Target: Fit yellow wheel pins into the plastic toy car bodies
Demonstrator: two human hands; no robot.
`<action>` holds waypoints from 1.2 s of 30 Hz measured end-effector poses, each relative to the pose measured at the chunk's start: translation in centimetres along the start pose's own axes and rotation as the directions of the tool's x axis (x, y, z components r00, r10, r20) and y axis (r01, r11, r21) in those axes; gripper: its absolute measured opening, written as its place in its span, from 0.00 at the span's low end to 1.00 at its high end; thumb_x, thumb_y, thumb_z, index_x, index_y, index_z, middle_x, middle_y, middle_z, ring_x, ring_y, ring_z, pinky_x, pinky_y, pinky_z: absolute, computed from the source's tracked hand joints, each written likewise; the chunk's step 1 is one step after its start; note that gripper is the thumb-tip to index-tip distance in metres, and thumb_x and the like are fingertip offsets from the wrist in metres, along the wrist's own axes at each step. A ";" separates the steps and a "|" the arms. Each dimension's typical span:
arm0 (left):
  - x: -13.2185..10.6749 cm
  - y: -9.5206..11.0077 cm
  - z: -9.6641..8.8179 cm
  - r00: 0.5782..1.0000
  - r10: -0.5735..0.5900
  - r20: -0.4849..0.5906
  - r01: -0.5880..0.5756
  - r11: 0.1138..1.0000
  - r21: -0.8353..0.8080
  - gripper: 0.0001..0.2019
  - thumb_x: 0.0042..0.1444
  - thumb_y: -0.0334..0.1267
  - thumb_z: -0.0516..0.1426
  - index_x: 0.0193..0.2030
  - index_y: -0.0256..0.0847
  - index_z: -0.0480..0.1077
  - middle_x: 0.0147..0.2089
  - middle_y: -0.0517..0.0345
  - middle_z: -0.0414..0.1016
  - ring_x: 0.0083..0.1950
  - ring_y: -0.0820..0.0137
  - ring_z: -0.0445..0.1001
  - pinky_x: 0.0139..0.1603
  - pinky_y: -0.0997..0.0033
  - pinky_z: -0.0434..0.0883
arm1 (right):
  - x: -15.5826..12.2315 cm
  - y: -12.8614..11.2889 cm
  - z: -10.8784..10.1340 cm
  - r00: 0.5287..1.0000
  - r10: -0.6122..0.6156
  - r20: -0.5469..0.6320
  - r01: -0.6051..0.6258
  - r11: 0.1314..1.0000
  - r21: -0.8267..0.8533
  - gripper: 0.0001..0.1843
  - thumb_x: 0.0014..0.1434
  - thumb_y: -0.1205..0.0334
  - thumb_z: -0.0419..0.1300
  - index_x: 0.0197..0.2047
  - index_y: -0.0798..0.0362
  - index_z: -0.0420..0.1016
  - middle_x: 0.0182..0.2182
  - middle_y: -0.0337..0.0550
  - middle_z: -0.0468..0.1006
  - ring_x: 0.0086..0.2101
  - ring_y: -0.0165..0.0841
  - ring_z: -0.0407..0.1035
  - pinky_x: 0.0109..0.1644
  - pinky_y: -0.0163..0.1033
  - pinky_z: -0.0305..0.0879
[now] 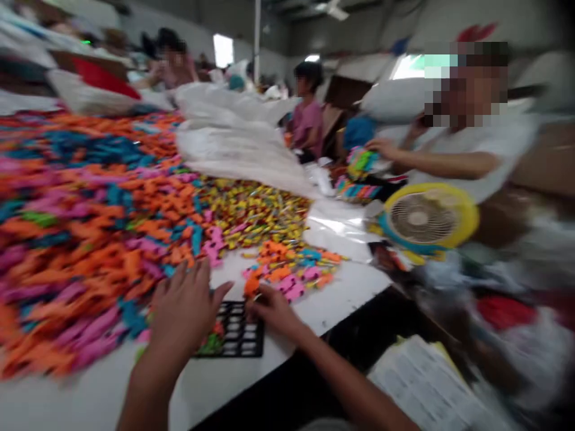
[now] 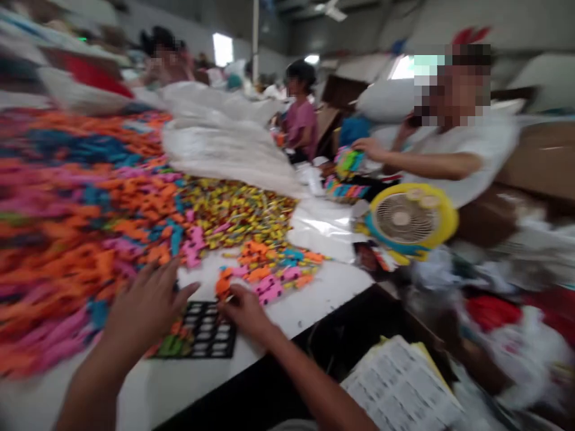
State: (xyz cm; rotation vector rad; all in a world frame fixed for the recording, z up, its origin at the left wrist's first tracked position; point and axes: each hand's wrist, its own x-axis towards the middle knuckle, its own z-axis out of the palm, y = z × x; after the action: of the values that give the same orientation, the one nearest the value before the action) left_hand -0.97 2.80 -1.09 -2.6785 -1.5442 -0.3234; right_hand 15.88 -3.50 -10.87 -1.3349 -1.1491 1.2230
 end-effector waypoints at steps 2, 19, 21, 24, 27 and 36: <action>-0.6 0.1 0.2 0.996 -0.065 0.053 0.061 0.994 0.090 0.31 0.64 0.52 0.44 0.65 0.30 0.57 0.64 0.38 0.66 0.69 0.47 0.54 0.62 0.43 0.59 | 0.8 0.6 -0.4 0.999 0.039 0.015 -0.040 0.996 0.085 0.15 0.53 0.53 0.64 0.38 0.53 0.68 0.23 0.34 0.73 0.24 0.30 0.70 0.31 0.36 0.68; -0.1 1.2 -0.3 0.995 -0.084 0.059 0.081 0.995 0.053 0.30 0.66 0.50 0.36 0.65 0.33 0.60 0.64 0.45 0.67 0.68 0.51 0.57 0.62 0.47 0.61 | 2.4 2.1 1.7 0.913 -0.060 0.405 -0.016 0.983 0.181 0.06 0.51 0.62 0.62 0.34 0.52 0.74 0.27 0.35 0.76 0.25 0.30 0.71 0.28 0.33 0.67; -0.1 1.1 -0.3 0.995 -0.082 0.056 0.079 0.996 0.040 0.30 0.66 0.50 0.37 0.65 0.33 0.60 0.64 0.45 0.67 0.69 0.51 0.56 0.63 0.47 0.60 | 2.4 1.9 1.5 0.901 -0.084 0.426 0.039 0.993 0.113 0.05 0.53 0.65 0.58 0.34 0.52 0.74 0.26 0.34 0.75 0.25 0.30 0.71 0.28 0.33 0.67; -0.2 1.0 -0.5 0.993 -0.078 0.088 0.077 0.997 0.016 0.30 0.66 0.51 0.37 0.66 0.34 0.58 0.65 0.47 0.65 0.69 0.51 0.55 0.64 0.46 0.59 | 2.5 1.3 1.3 0.864 -0.164 0.477 0.228 0.970 -0.079 0.09 0.53 0.72 0.55 0.33 0.52 0.75 0.26 0.34 0.75 0.27 0.29 0.70 0.31 0.32 0.66; -0.2 1.0 -0.5 0.991 -0.083 0.106 0.081 0.997 0.016 0.31 0.66 0.52 0.37 0.66 0.34 0.57 0.66 0.47 0.63 0.70 0.50 0.54 0.65 0.45 0.58 | 2.8 0.5 1.4 0.806 -0.212 0.552 0.405 0.878 -0.254 0.11 0.52 0.76 0.56 0.34 0.53 0.75 0.29 0.36 0.77 0.31 0.30 0.70 0.34 0.30 0.65; 0.1 1.3 -0.5 0.987 -0.106 0.123 0.090 0.987 0.130 0.30 0.65 0.52 0.40 0.67 0.34 0.56 0.67 0.48 0.62 0.69 0.50 0.55 0.63 0.46 0.60 | 2.9 -1.9 -3.0 0.945 -0.263 0.197 0.327 0.706 -0.629 0.07 0.62 0.66 0.57 0.44 0.53 0.72 0.40 0.44 0.76 0.38 0.32 0.71 0.43 0.35 0.65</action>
State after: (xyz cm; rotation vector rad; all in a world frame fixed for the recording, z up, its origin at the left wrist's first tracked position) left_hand 0.10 2.19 -0.43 -2.5801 -1.6753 -0.0542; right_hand 18.97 -0.55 -9.17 -1.5136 -1.8982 0.6517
